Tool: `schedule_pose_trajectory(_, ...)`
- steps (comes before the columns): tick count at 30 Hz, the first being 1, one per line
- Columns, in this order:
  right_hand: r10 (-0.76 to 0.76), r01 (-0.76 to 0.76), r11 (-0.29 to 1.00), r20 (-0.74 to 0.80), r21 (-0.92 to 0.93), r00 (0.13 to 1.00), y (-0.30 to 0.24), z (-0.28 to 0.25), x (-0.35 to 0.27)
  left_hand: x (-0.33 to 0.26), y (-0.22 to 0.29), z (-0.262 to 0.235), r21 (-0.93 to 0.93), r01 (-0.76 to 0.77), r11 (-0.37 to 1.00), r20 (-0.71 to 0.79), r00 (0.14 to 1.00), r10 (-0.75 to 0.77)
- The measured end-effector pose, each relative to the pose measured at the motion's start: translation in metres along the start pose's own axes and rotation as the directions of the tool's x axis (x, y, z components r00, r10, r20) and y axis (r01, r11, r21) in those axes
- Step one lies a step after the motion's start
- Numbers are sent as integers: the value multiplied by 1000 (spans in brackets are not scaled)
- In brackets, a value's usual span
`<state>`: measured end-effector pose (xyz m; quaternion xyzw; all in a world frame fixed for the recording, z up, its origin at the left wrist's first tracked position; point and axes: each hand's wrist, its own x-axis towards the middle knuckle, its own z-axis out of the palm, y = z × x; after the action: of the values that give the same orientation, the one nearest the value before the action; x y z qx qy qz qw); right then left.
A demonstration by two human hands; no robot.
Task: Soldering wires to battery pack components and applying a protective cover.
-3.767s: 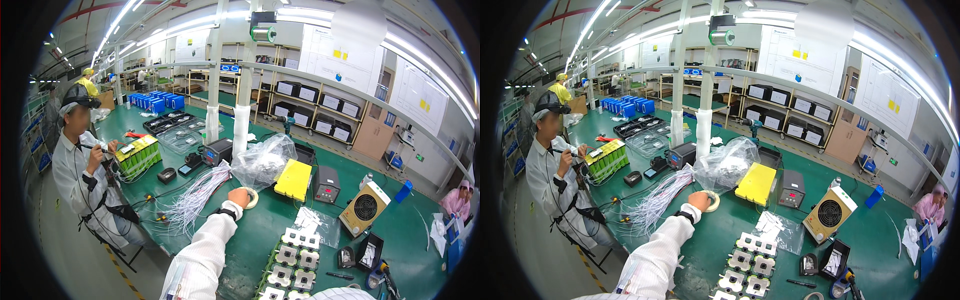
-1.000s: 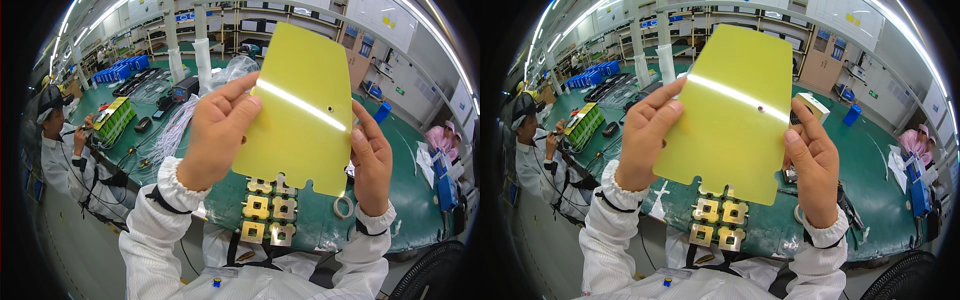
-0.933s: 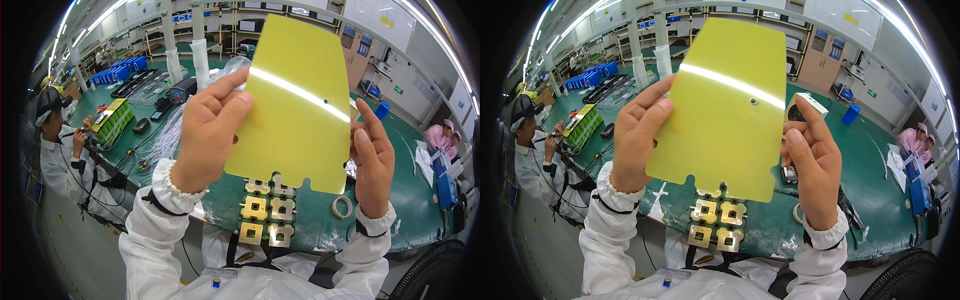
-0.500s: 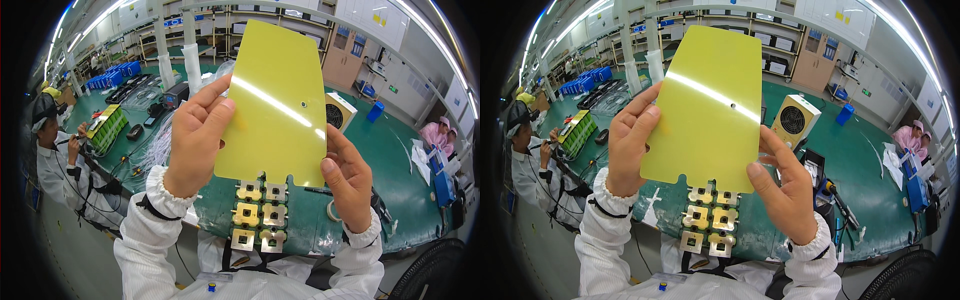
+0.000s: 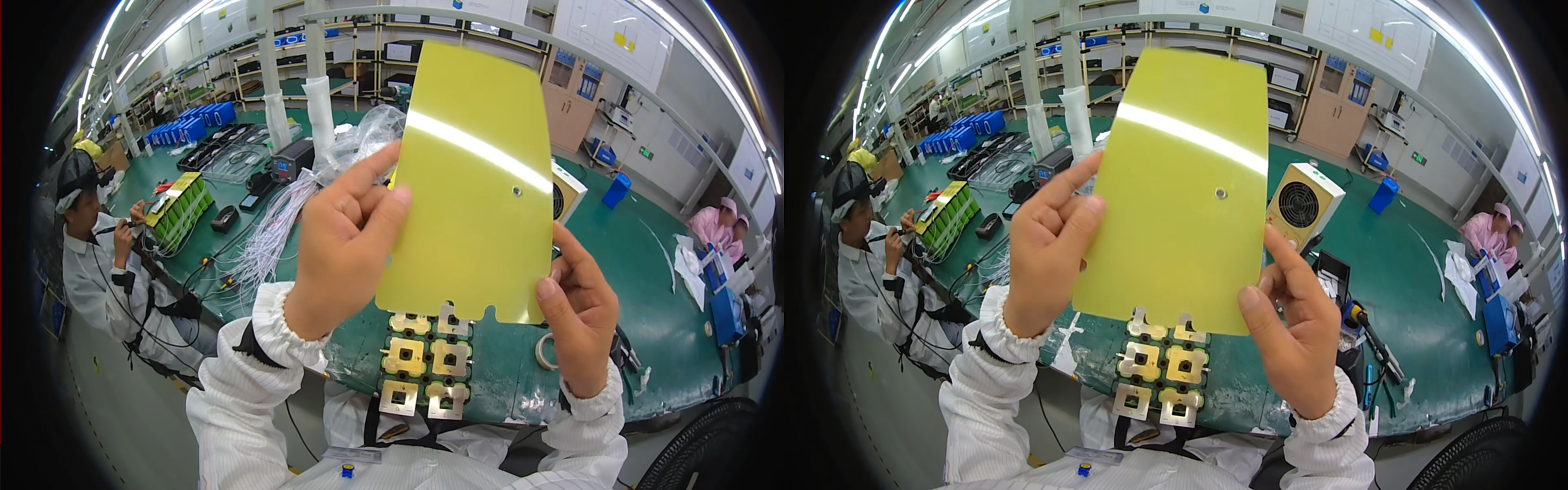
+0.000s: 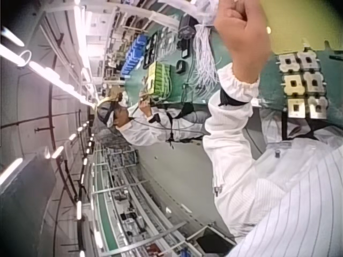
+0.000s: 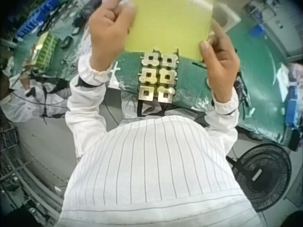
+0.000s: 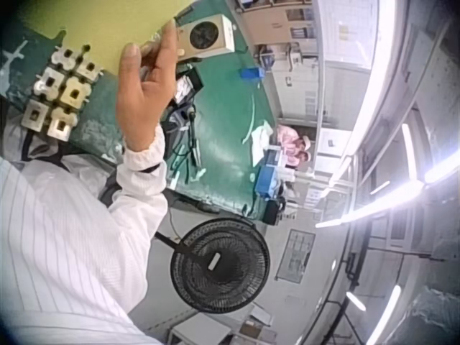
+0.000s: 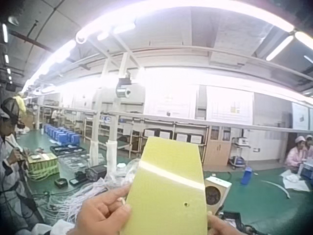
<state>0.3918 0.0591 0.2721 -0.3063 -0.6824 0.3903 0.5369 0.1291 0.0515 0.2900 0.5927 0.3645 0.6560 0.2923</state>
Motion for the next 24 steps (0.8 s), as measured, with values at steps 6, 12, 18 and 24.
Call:
schedule_pose_trajectory(6,92,-75,970,66,-233,994,35,12,-65,-76,-31,-13,389,146,910,62,981,-184)
schedule_pose_trajectory(12,437,-428,894,42,-132,899,71,33,-123,-133,-68,-25,496,366,788,70,887,-456)
schedule_pose_trajectory(18,425,-403,884,52,-238,903,79,35,-125,-134,-86,-29,576,247,780,86,930,-358)
schedule_pose_trajectory(24,409,-359,833,31,-420,912,83,31,-129,-129,-86,-33,653,157,741,36,971,-237)
